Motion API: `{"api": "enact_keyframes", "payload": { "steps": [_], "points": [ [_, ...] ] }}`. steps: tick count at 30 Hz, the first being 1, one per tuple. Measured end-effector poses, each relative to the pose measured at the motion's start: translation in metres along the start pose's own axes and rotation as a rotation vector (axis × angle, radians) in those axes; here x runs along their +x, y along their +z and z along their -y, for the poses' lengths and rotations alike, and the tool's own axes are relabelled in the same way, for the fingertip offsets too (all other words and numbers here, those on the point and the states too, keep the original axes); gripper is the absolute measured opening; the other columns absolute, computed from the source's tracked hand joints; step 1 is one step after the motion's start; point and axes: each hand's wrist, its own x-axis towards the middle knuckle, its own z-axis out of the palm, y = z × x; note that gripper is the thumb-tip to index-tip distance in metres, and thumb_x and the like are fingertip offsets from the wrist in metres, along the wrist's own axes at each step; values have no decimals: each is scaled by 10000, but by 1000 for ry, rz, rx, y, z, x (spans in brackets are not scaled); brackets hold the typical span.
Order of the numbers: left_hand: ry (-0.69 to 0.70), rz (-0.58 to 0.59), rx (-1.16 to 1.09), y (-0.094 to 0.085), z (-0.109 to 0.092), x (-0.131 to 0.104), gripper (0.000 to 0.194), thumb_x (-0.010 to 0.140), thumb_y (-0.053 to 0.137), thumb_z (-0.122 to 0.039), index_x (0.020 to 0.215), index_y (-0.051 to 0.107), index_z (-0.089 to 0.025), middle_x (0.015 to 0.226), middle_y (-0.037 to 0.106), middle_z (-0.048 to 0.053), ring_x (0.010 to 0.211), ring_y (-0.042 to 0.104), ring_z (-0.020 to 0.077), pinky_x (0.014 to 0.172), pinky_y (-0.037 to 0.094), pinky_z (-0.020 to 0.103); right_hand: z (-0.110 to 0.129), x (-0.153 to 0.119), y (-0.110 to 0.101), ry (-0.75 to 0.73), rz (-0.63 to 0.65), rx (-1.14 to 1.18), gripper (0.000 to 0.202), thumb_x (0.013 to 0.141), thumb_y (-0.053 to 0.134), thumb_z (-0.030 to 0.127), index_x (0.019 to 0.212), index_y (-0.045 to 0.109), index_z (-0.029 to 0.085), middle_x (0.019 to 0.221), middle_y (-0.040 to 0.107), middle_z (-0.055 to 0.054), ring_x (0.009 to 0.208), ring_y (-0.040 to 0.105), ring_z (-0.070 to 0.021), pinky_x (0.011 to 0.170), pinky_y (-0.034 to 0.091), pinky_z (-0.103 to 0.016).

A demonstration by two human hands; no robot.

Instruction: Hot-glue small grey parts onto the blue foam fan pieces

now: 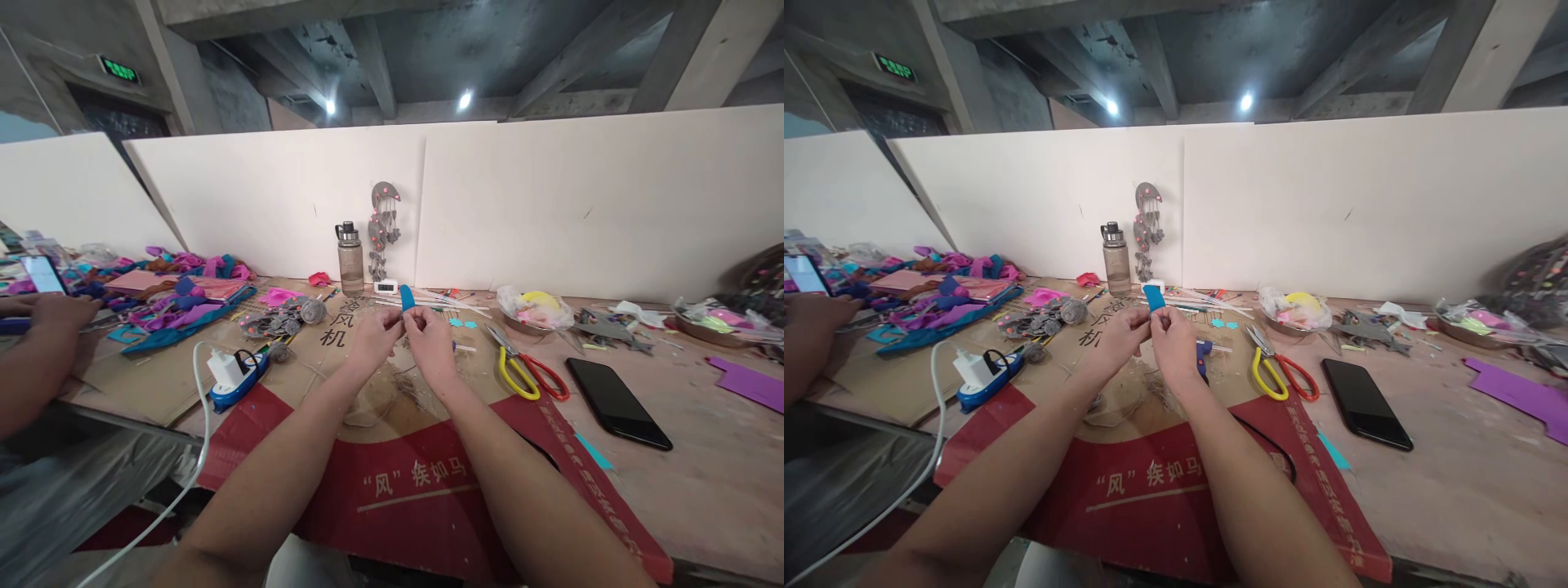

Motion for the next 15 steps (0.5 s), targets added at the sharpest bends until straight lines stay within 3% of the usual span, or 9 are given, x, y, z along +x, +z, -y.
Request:
{"api": "enact_keyframes", "payload": {
  "steps": [6, 10, 15],
  "points": [
    [-4, -32, -56, -4, 7, 4, 199, 746, 568, -309, 839, 669, -165, 772, 649, 28, 544, 486, 92, 365, 320, 157, 3, -5, 2, -79, -27, 41, 79, 808, 488, 262, 827, 528, 197, 754, 568, -6, 689, 507, -148, 677, 388, -280],
    [-38, -104, -228, -5, 7, 5, 212, 708, 608, -337, 840, 628, -173, 766, 613, 29, 593, 505, 111, 357, 342, 157, -1, -5, 5, -24, -62, 128, 95, 799, 508, 278, 852, 469, 210, 722, 513, 21, 647, 480, -138, 631, 389, -269],
    [-79, -113, -360, -5, 0, 1, 207, 684, 640, -345, 802, 612, -178, 809, 606, 32, 655, 541, 119, 405, 422, 170, -6, -3, 6, 54, -35, 170, 163, 787, 532, 310, 903, 502, 200, 695, 509, 30, 629, 479, -141, 624, 387, -276]
  ]
}}
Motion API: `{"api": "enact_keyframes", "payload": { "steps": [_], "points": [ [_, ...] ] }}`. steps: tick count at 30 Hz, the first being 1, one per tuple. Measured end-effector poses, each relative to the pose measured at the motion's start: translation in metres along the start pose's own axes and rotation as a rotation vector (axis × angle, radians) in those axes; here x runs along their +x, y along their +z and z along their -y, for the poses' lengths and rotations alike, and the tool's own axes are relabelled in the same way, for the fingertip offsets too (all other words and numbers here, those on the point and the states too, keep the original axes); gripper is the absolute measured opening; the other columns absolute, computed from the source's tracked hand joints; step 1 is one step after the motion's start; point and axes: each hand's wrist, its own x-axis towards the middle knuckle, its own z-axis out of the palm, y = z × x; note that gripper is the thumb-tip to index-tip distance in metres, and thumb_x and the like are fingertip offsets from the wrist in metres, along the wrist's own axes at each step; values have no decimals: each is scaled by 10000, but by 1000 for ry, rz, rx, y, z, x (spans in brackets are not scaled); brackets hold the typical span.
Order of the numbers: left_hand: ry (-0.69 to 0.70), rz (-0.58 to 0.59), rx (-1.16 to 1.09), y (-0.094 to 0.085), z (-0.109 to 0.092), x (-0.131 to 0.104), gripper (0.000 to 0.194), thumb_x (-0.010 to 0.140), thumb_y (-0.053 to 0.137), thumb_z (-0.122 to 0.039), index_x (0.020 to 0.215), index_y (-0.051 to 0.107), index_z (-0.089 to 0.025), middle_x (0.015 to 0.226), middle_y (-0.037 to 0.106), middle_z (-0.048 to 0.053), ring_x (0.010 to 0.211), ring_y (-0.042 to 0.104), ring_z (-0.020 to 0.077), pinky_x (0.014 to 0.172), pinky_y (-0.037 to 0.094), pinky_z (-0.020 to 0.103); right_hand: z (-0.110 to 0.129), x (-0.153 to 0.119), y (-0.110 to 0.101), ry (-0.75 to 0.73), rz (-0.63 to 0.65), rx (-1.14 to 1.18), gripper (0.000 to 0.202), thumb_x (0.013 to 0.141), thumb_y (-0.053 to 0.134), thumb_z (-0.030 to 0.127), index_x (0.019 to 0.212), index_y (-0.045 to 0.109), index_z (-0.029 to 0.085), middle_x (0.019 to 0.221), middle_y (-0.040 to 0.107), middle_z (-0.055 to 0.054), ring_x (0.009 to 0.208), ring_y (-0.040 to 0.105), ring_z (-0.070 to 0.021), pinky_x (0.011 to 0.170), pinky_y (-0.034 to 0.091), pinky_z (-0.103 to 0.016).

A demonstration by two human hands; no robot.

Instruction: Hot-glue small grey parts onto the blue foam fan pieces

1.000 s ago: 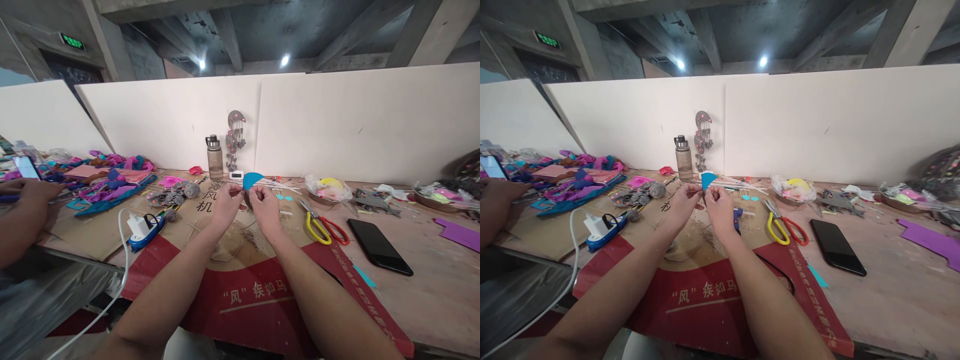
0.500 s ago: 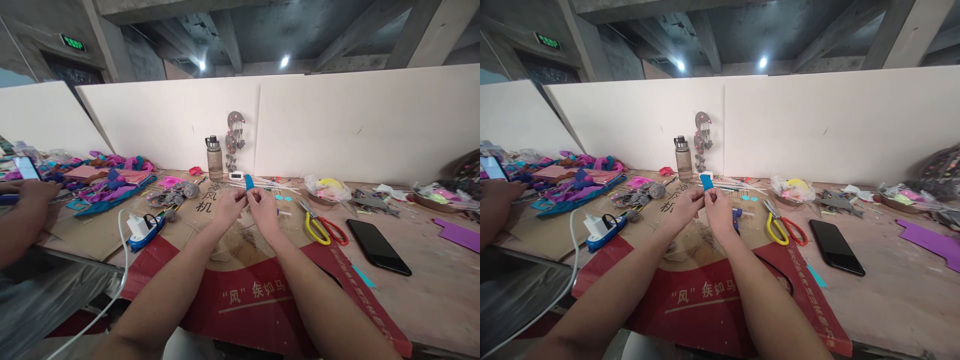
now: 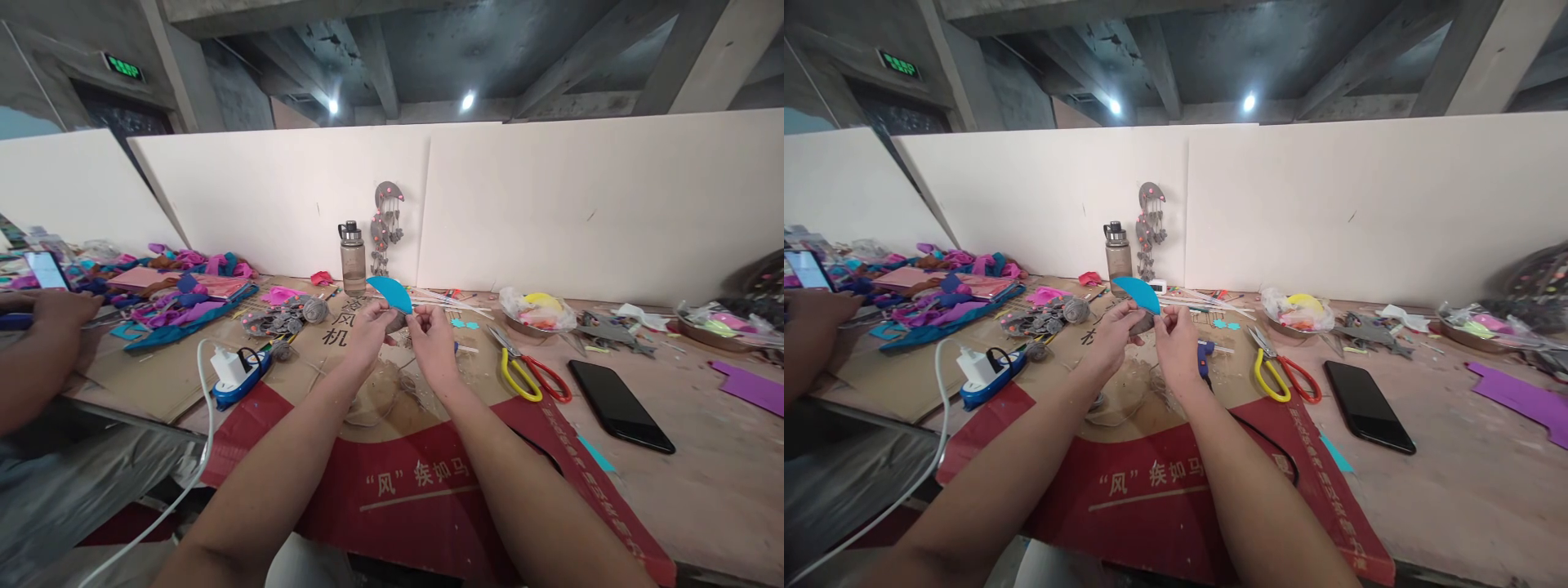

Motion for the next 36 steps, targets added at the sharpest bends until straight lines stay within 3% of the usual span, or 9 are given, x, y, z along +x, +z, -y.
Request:
{"api": "enact_keyframes", "payload": {
  "steps": [10, 19, 26, 33, 36],
  "points": [
    [-12, -18, -89, 3, -2, -1, 265, 667, 677, -339, 833, 546, -179, 814, 616, 34, 669, 570, 130, 487, 479, 223, 1, 1, -1, -2, 55, 3, 213, 809, 503, 357, 839, 608, 174, 728, 600, -12, 634, 471, -143, 617, 371, -273],
    [132, 75, 2, -2, 1, 5, 114, 704, 645, -262, 728, 606, -158, 745, 597, -5, 723, 535, 103, 777, 428, 249, 4, 1, -5, -11, -28, -45, 158, 799, 517, 326, 823, 581, 183, 671, 535, 23, 615, 449, -129, 619, 360, -266],
    [117, 81, -56, -3, 0, 7, 160, 687, 666, -284, 696, 566, -159, 704, 546, -20, 634, 443, 83, 666, 374, 225, 3, 1, -4, -3, -32, 14, 160, 786, 536, 355, 773, 526, 197, 683, 530, 25, 623, 455, -124, 609, 373, -258],
    [192, -5, 259, -9, 1, 9, 155, 694, 658, -295, 658, 591, -159, 671, 544, -14, 651, 467, 102, 664, 407, 236, 4, 1, -6, -36, -21, -22, 143, 791, 524, 329, 747, 532, 193, 687, 535, 19, 640, 463, -128, 622, 367, -262],
    [108, 53, 179, -10, 0, 9, 194, 695, 663, -336, 697, 602, -152, 693, 545, -3, 636, 482, 101, 618, 458, 238, 4, 1, -6, -54, -21, -46, 135, 794, 521, 322, 746, 524, 196, 680, 529, 24, 632, 460, -128, 626, 364, -265]
  ]
}}
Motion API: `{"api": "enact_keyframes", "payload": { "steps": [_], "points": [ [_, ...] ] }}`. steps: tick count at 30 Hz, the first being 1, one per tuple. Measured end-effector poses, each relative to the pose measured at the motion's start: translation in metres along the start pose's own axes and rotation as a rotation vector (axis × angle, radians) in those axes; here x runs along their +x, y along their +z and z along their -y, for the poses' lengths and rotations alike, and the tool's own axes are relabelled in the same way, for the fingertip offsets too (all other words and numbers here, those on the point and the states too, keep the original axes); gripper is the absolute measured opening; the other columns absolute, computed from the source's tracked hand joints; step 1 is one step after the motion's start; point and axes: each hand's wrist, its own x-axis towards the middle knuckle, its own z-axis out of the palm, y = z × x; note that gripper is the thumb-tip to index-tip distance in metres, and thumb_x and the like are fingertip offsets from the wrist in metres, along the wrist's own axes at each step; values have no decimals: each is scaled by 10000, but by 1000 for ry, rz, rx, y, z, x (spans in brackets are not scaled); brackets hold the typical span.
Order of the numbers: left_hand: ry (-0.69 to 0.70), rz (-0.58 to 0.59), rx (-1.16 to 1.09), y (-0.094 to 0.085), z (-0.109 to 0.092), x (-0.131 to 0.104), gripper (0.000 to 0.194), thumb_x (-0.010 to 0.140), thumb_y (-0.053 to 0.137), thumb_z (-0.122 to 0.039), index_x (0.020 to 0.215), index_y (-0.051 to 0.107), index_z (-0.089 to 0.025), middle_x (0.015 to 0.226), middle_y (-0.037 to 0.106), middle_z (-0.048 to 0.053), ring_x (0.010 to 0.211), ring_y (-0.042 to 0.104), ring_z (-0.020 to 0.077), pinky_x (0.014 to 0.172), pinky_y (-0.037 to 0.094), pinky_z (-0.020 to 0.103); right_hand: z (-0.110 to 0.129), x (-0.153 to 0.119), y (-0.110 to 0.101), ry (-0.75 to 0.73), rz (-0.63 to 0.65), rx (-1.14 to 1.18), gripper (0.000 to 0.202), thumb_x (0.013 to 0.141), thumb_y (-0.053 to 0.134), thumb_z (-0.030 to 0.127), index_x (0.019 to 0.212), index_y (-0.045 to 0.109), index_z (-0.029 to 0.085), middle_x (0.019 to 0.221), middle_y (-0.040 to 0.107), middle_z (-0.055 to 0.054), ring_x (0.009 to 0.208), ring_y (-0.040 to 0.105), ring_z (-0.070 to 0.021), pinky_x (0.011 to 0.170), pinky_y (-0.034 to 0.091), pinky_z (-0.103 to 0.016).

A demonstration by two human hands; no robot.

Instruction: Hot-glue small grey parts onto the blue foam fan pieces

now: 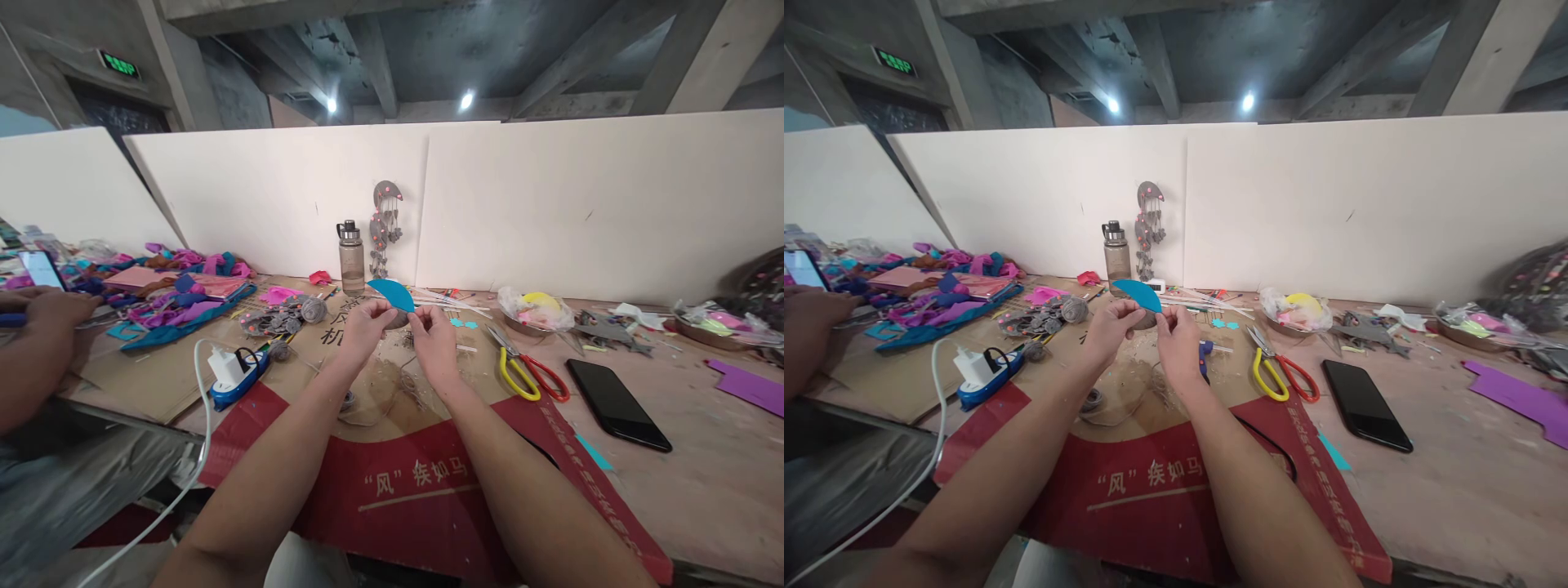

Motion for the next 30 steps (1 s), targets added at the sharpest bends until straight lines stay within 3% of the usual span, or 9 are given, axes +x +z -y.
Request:
{"api": "enact_keyframes", "payload": {
  "steps": [6, 12, 20, 25, 30],
  "points": [
    [-92, 101, -252, 0, -7, -2, 265, 671, 715, -357, 666, 573, -133, 732, 543, 3, 719, 552, 101, 765, 553, 310, -3, 4, 0, 43, 2, 54, 155, 780, 525, 350, 749, 519, 198, 663, 508, 29, 605, 442, -125, 595, 361, -263],
    [-214, 151, -408, -5, -1, 3, 271, 653, 767, -322, 726, 606, -116, 773, 621, 43, 722, 599, 116, 769, 554, 319, -8, 9, -1, 104, 109, 210, 179, 759, 536, 383, 773, 522, 205, 624, 472, 42, 551, 409, -110, 525, 355, -240],
    [-160, 90, -406, 3, 3, 1, 263, 601, 800, -269, 700, 609, -117, 713, 585, -13, 677, 565, 73, 795, 552, 304, -19, 14, -2, 122, 71, 202, 202, 744, 546, 402, 738, 528, 200, 589, 473, 41, 526, 394, -106, 491, 352, -231],
    [-234, 84, -459, -3, 4, 5, 251, 627, 787, -285, 697, 627, -105, 764, 625, 29, 699, 593, 91, 742, 554, 267, -16, 13, -2, 99, 126, 195, 237, 750, 537, 428, 792, 570, 197, 632, 520, 36, 531, 406, -105, 514, 364, -238],
    [-243, -31, -510, -8, 6, 8, 229, 613, 795, -247, 684, 619, -117, 746, 644, 36, 679, 610, 102, 703, 561, 271, -19, 10, 6, 73, 167, 193, 316, 764, 509, 464, 908, 580, 191, 608, 506, 51, 512, 413, -111, 504, 372, -242]
  ]
}}
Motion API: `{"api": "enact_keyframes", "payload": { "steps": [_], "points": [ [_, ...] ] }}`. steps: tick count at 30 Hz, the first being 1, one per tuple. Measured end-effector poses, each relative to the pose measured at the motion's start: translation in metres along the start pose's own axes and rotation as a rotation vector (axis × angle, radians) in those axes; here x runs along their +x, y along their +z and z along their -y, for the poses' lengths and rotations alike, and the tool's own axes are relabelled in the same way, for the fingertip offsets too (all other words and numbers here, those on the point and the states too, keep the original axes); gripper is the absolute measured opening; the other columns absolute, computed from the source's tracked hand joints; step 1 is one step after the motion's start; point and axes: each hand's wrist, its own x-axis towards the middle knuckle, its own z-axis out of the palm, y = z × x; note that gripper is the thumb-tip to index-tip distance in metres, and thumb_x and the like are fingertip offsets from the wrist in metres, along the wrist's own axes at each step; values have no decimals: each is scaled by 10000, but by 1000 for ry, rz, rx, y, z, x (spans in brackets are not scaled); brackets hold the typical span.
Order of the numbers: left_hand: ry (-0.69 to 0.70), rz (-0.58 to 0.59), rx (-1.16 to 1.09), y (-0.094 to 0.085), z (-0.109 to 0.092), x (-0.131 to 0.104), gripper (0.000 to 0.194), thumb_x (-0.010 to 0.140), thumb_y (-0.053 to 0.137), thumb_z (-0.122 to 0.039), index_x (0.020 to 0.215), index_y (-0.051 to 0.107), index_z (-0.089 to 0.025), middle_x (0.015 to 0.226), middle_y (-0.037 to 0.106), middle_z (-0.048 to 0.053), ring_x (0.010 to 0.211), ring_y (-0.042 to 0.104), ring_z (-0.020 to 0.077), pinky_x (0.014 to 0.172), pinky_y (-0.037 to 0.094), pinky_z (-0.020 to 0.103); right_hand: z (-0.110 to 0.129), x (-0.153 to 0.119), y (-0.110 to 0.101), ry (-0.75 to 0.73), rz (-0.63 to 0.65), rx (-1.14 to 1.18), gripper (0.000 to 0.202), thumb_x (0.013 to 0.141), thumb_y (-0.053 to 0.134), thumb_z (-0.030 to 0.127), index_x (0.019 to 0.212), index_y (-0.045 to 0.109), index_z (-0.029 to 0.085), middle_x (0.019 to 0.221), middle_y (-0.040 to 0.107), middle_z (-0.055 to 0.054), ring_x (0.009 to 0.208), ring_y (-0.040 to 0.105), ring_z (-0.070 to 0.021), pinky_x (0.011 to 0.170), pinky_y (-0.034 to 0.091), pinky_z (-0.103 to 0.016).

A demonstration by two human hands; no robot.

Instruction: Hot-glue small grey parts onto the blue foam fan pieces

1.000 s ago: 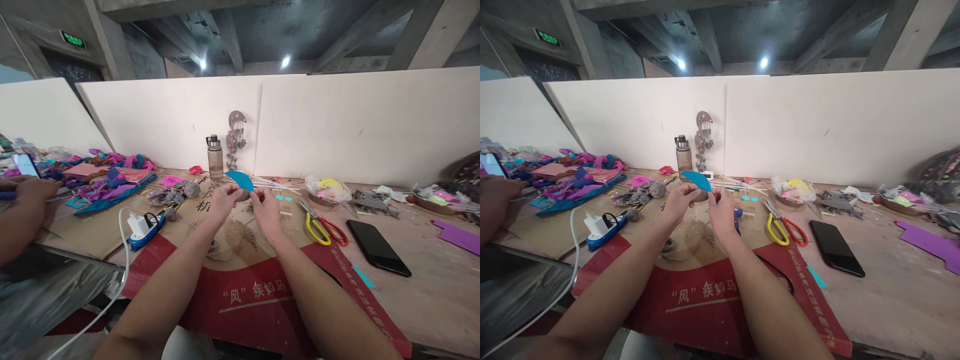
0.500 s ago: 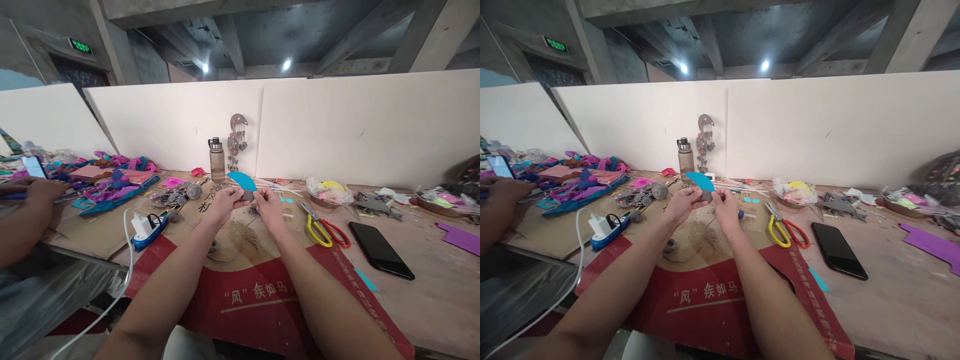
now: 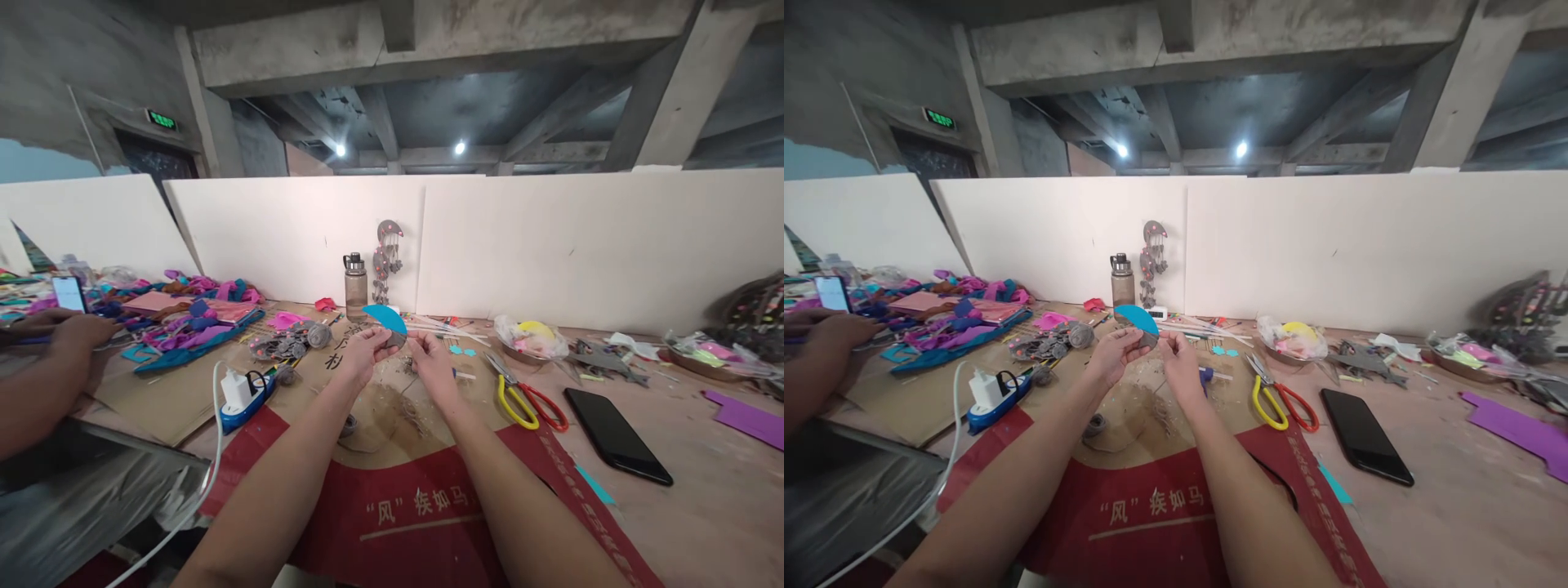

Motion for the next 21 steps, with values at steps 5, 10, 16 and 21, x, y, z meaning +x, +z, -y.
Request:
{"api": "enact_keyframes", "payload": {
  "steps": [5, 10, 16, 21],
  "points": [
    [54, -94, -34, -5, -3, 3, 196, 626, 769, -227, 674, 609, -124, 721, 656, 42, 648, 623, 113, 668, 565, 270, -10, 0, 2, 10, -48, -10, 318, 749, 518, 449, 954, 513, 206, 566, 451, 85, 461, 390, -115, 463, 355, -240],
    [107, -238, -127, -20, -8, 12, 133, 668, 726, -151, 689, 597, -127, 717, 663, 39, 619, 617, 102, 639, 563, 252, -10, -4, -4, 9, -52, -67, 208, 728, 542, 424, 736, 511, 219, 544, 455, 59, 491, 412, -132, 475, 342, -251],
    [187, -297, -240, -36, -11, 20, 80, 721, 673, -103, 700, 600, -128, 666, 637, 13, 581, 593, 86, 620, 559, 232, -3, -35, 11, 45, 328, -75, 122, 740, 529, 293, 651, 529, 210, 553, 502, 38, 516, 444, -125, 528, 346, -249],
    [205, -264, -392, -40, -14, 23, 96, 763, 627, -68, 696, 587, -124, 655, 641, 14, 579, 600, 82, 640, 566, 234, 10, -64, 21, 4, 597, -217, 247, 824, 475, 325, 660, 632, 226, 633, 601, 11, 598, 530, -140, 597, 395, -261]
  ]
}}
